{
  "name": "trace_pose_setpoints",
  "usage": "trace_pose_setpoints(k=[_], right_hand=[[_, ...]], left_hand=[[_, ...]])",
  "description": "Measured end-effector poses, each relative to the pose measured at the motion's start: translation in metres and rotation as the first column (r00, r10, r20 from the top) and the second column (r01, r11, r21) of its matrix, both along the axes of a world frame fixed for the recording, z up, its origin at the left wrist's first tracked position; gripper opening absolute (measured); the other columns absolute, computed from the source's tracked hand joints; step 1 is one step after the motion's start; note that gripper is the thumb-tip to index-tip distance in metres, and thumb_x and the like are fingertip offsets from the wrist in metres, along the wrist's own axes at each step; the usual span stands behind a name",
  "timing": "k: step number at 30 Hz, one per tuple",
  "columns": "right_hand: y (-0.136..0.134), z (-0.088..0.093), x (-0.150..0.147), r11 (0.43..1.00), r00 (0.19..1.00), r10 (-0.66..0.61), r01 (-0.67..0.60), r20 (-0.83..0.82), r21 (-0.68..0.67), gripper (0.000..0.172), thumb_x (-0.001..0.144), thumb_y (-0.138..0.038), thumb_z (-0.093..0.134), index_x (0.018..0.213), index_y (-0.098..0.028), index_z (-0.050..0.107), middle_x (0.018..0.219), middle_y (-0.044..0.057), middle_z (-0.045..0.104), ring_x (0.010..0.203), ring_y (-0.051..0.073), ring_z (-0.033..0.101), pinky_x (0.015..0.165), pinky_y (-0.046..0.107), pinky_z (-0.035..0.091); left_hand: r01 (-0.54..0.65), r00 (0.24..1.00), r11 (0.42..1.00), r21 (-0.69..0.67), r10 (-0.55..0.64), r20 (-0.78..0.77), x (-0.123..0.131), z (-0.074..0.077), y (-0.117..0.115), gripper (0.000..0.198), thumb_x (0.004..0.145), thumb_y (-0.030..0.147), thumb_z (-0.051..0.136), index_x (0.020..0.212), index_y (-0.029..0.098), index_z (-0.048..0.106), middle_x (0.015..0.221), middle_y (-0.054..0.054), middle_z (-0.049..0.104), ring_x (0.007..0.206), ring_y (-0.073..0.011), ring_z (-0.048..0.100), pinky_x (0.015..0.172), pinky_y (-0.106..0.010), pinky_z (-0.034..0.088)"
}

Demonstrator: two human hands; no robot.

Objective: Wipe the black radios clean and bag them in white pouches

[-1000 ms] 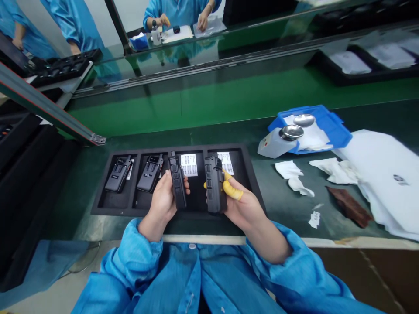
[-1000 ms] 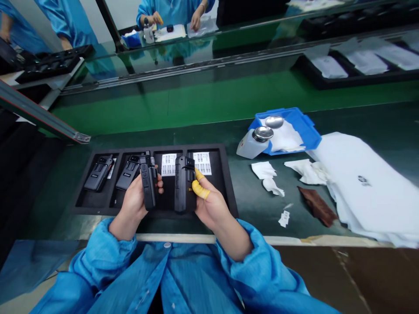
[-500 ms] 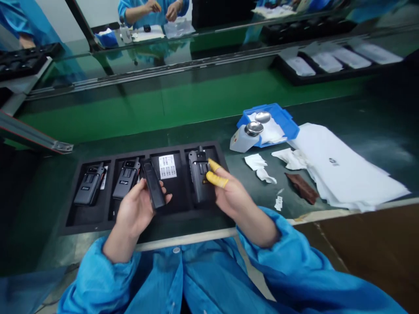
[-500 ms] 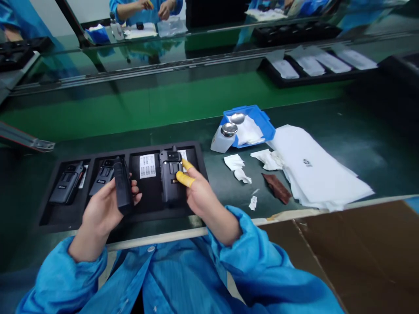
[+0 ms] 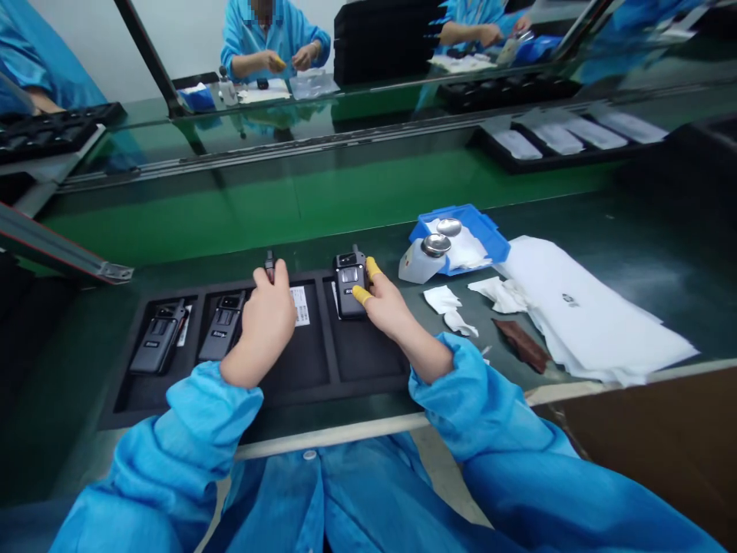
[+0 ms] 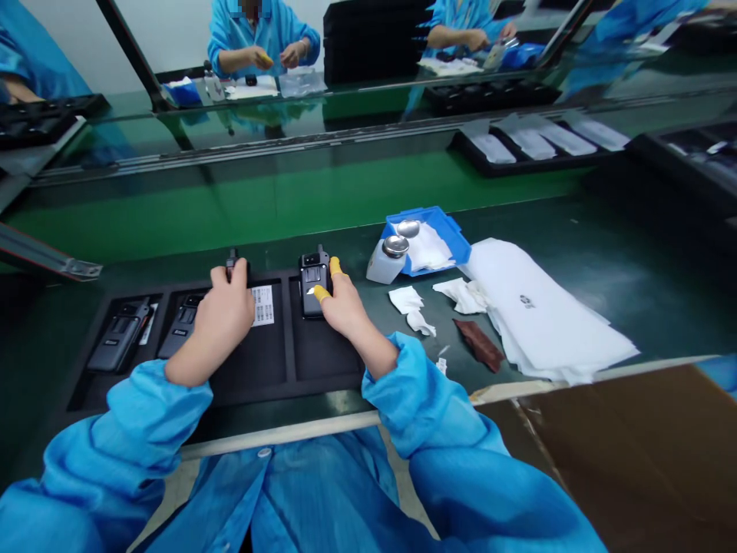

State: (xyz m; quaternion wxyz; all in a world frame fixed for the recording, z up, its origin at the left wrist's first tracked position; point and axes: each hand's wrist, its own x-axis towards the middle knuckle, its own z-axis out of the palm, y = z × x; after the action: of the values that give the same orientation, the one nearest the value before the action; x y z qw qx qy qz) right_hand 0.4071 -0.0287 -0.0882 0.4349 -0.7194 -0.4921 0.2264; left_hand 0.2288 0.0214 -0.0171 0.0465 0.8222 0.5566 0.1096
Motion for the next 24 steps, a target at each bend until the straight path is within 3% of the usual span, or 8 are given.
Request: trace_pose_setpoints(k=[4, 6, 9, 11, 13, 16, 20, 24], right_hand=[[-0.002, 0.007, -0.003, 0.997, 0.992, -0.034, 0.043, 0.121, -0.069, 0.062, 0.081, -0.022, 0.044, 0.139, -0.003, 0.038, 0.121, 0.022, 0.054, 0.120, 0.032, 0.050, 0.106, 0.054, 0.035], [-0.003, 0.015, -0.008, 0.994, 0.985, -0.061, 0.074, 0.160, -0.075, 0.059, 0.080, -0.019, 0.043, 0.138, -0.003, 0.040, 0.124, 0.023, 0.051, 0.122, 0.034, 0.048, 0.107, 0.055, 0.033], [-0.014, 0.031, -0.021, 0.995, 0.953, -0.080, 0.093, 0.292, -0.032, 0.057, 0.081, -0.014, 0.042, 0.138, -0.008, 0.042, 0.138, 0.021, 0.041, 0.130, 0.032, 0.039, 0.110, 0.051, 0.031], [-0.028, 0.042, -0.032, 1.000, 0.902, -0.024, 0.023, 0.431, 0.008, 0.055, 0.083, -0.013, 0.042, 0.138, -0.007, 0.041, 0.140, 0.021, 0.039, 0.132, 0.031, 0.037, 0.111, 0.050, 0.031], [-0.042, 0.048, -0.047, 0.997, 0.855, 0.059, -0.071, 0.515, 0.004, 0.046, 0.089, -0.019, 0.040, 0.133, -0.009, 0.046, 0.137, 0.022, 0.042, 0.130, 0.029, 0.038, 0.108, 0.048, 0.034], [-0.061, 0.045, -0.072, 0.984, 0.796, 0.164, -0.176, 0.582, -0.037, 0.039, 0.091, -0.026, 0.041, 0.127, -0.015, 0.052, 0.139, 0.019, 0.042, 0.130, 0.029, 0.037, 0.104, 0.052, 0.036], [-0.076, 0.029, -0.089, 0.972, 0.778, 0.228, -0.220, 0.586, -0.087, 0.040, 0.091, -0.028, 0.043, 0.129, -0.016, 0.050, 0.139, 0.019, 0.043, 0.127, 0.031, 0.039, 0.100, 0.055, 0.038], [-0.080, 0.019, -0.088, 0.961, 0.791, 0.268, -0.256, 0.551, -0.100, 0.042, 0.088, -0.028, 0.049, 0.127, -0.013, 0.054, 0.136, 0.020, 0.045, 0.127, 0.031, 0.040, 0.103, 0.053, 0.036]], left_hand=[[0.135, 0.991, 0.989, 0.056, -0.135, -0.010, 0.017, -0.013, -0.010, 0.055, 0.082, 0.013, 0.049, 0.137, 0.015, 0.043, 0.140, -0.025, 0.039, 0.123, -0.0439, 0.047, 0.090, -0.058, 0.047], [0.174, 0.983, 0.984, 0.035, -0.176, 0.062, 0.018, -0.020, -0.006, 0.058, 0.080, 0.015, 0.056, 0.136, 0.016, 0.042, 0.147, -0.024, 0.031, 0.134, -0.0452, 0.033, 0.098, -0.063, 0.039], [0.175, 0.971, 0.984, -0.028, -0.168, 0.168, 0.013, -0.025, 0.002, 0.064, 0.077, 0.021, 0.062, 0.137, 0.014, 0.039, 0.149, -0.026, 0.026, 0.138, -0.0449, 0.026, 0.100, -0.067, 0.035], [0.201, 0.950, 0.980, -0.009, -0.192, 0.245, 0.009, -0.024, 0.006, 0.064, 0.078, 0.027, 0.062, 0.137, 0.015, 0.038, 0.151, -0.024, 0.022, 0.138, -0.0461, 0.023, 0.101, -0.069, 0.032], [0.272, 0.901, 0.961, 0.042, -0.270, 0.339, 0.007, -0.022, 0.009, 0.063, 0.083, 0.033, 0.057, 0.140, 0.020, 0.033, 0.156, -0.012, 0.012, 0.141, -0.0459, 0.014, 0.108, -0.064, 0.027], [0.306, 0.877, 0.952, 0.026, -0.292, 0.380, 0.005, -0.019, 0.013, 0.071, 0.080, 0.041, 0.062, 0.142, 0.028, 0.029, 0.157, -0.006, 0.001, 0.140, -0.0479, 0.009, 0.109, -0.065, 0.024], [0.321, 0.870, 0.943, 0.087, -0.331, 0.365, 0.007, -0.020, 0.009, 0.075, 0.082, 0.043, 0.061, 0.144, 0.021, 0.025, 0.157, -0.012, -0.002, 0.140, -0.0488, -0.003, 0.108, -0.067, 0.019], [0.241, 0.919, 0.968, 0.068, -0.250, 0.306, 0.004, -0.019, 0.003, 0.077, 0.073, 0.029, 0.072, 0.137, 0.012, 0.034, 0.153, -0.026, 0.008, 0.139, -0.0511, 0.011, 0.107, -0.066, 0.029]])
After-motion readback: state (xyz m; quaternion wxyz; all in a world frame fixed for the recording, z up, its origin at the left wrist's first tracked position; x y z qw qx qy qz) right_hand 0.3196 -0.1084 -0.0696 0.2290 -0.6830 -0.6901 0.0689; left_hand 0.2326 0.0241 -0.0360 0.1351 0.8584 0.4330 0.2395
